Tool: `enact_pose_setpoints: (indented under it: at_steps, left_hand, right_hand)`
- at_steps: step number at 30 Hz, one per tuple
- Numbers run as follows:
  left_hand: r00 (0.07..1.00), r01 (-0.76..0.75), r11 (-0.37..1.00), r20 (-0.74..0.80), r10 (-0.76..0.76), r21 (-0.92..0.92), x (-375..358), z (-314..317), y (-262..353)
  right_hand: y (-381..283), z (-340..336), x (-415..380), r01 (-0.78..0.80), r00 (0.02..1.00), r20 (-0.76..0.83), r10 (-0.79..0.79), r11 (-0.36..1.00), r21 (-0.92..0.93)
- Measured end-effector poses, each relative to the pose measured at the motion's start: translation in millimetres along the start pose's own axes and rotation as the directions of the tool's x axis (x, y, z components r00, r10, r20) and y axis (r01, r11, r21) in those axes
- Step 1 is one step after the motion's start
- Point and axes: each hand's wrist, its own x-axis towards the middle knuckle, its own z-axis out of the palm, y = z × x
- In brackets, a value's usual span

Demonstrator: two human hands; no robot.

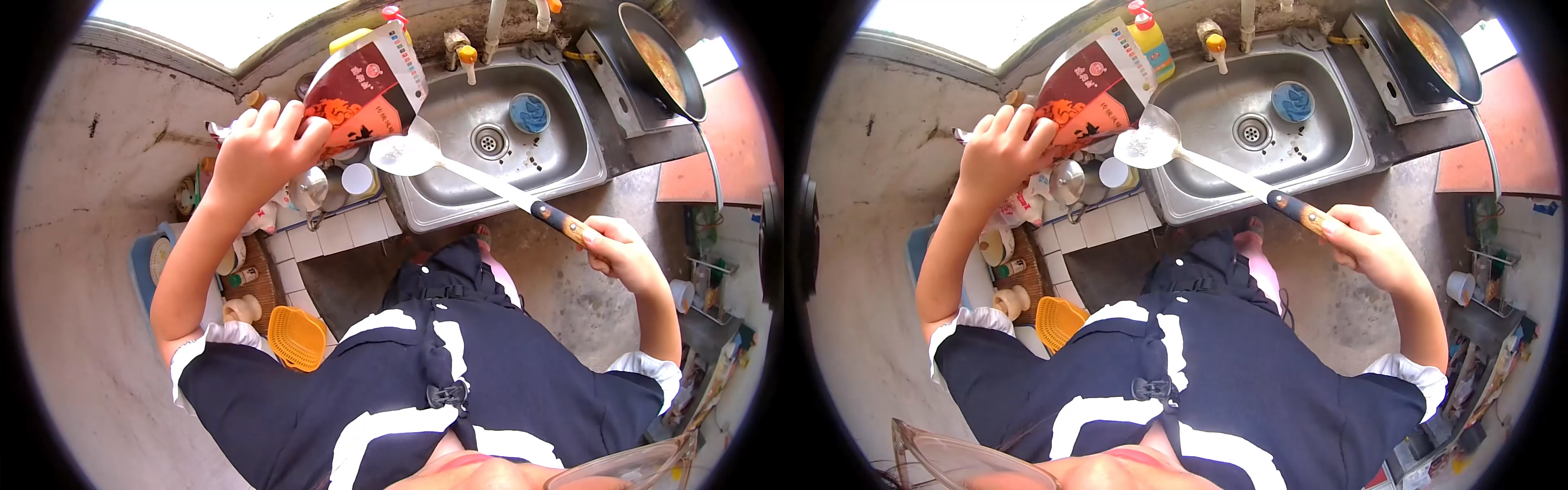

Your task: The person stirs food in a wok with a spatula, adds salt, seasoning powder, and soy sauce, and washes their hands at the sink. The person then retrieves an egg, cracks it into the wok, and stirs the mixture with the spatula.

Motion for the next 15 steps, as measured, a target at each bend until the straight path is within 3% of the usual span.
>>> enact_pose_setpoints:
  at_steps: [3,15]
  left_hand:
    - [0.993,-0.11,0.992,0.043,0.108,0.065,3.2,2.2,5.6]
    - [0.994,-0.1,0.993,0.042,0.097,0.07,12.8,-3.8,0.3]
  right_hand:
    - [-0.3,-0.3,-0.4,0.005,1.0,0.006,-0.005,1.0,-0.003]
    - [8.2,-2.4,-2.3,0.009,1.0,-0.005,-0.009,1.0,0.026]
